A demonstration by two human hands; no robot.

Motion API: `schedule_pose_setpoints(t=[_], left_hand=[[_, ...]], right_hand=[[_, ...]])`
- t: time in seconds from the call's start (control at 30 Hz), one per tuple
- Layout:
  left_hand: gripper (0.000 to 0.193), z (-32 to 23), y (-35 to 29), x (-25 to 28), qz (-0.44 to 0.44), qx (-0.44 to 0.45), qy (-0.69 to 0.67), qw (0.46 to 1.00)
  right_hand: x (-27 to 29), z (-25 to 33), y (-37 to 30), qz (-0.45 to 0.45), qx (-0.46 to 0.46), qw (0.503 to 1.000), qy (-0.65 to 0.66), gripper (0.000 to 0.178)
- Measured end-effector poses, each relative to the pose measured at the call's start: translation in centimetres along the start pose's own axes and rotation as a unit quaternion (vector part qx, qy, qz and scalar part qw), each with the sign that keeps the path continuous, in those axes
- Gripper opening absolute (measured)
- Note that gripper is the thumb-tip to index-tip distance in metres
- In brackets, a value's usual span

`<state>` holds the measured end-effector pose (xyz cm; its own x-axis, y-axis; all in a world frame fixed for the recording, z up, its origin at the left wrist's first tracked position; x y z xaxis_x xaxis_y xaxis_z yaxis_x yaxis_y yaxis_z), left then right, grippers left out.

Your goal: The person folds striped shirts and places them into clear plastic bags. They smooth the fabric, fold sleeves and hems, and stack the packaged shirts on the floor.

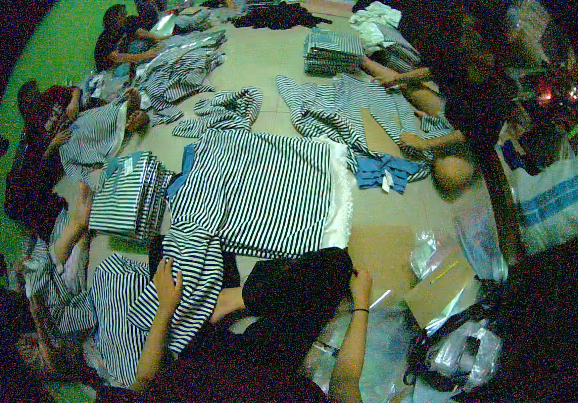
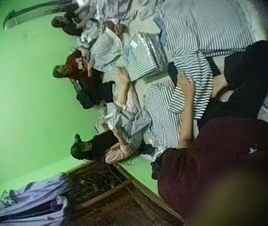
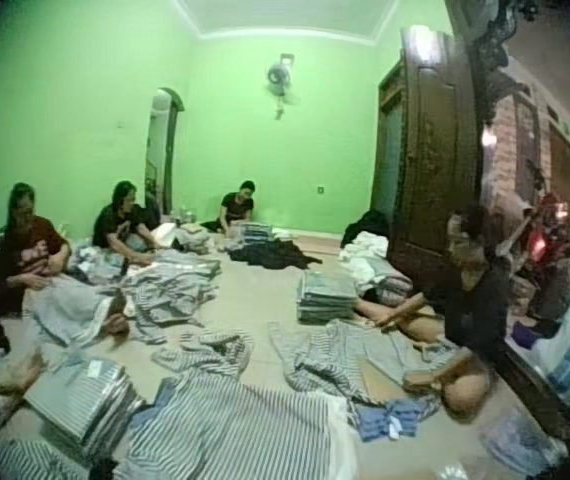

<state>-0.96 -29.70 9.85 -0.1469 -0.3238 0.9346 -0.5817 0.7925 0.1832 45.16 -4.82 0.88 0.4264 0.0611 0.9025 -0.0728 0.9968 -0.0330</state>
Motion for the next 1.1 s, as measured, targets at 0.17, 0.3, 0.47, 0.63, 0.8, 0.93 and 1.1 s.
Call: schedule_pose_setpoints(t=[0.17, 0.3, 0.47, 0.63, 0.8, 0.93, 1.1], left_hand=[[0.042, -0.1, 0.1, 0.0, 0.012, -0.001, 0.007, 1.000], [0.042, 0.2, 0.0, -0.2, 0.015, 0.005, -0.007, 1.000], [0.034, -0.3, 0.0, 0.6, -0.006, -0.002, 0.005, 1.000], [0.018, 0.0, 2.0, 4.3, -0.024, 0.002, -0.054, 0.998], [0.018, -3.8, 2.7, 6.9, 0.011, -0.204, -0.169, 0.964], [0.028, -2.1, 3.0, 3.3, 0.249, -0.126, -0.066, 0.958], [0.055, 1.4, 2.3, 0.3, 0.472, 0.002, 0.004, 0.881]], right_hand=[[1.0, -1.0, 0.0, -0.052, -0.073, 0.996, 0.002, 0.019], [0.7, -1.6, -0.2, -0.065, -0.098, 0.992, 0.044, 0.017], [2.5, -1.4, -1.2, -0.098, -0.108, 0.975, 0.166, 0.012], [6.5, 0.3, -2.0, -0.149, -0.084, 0.985, 0.024, 0.013], [8.7, 1.3, -2.3, -0.175, -0.108, 0.974, 0.092, 0.013], [9.1, 1.6, -2.8, -0.177, -0.143, 0.968, 0.105, 0.013], [12.2, 2.7, -2.7, -0.317, -0.079, 0.943, -0.070, 0.016]])
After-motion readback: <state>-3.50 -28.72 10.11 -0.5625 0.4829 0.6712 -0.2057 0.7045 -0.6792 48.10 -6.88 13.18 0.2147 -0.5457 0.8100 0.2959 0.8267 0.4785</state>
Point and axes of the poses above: each hand's wrist, its own y-axis towards the middle knuckle, its own x-axis out of the back of the hand, z = x × y, the point moved 9 cm from there along y, towards the middle knuckle, and after that the axes turned 2 degrees about -y, right-handed, at the moved point
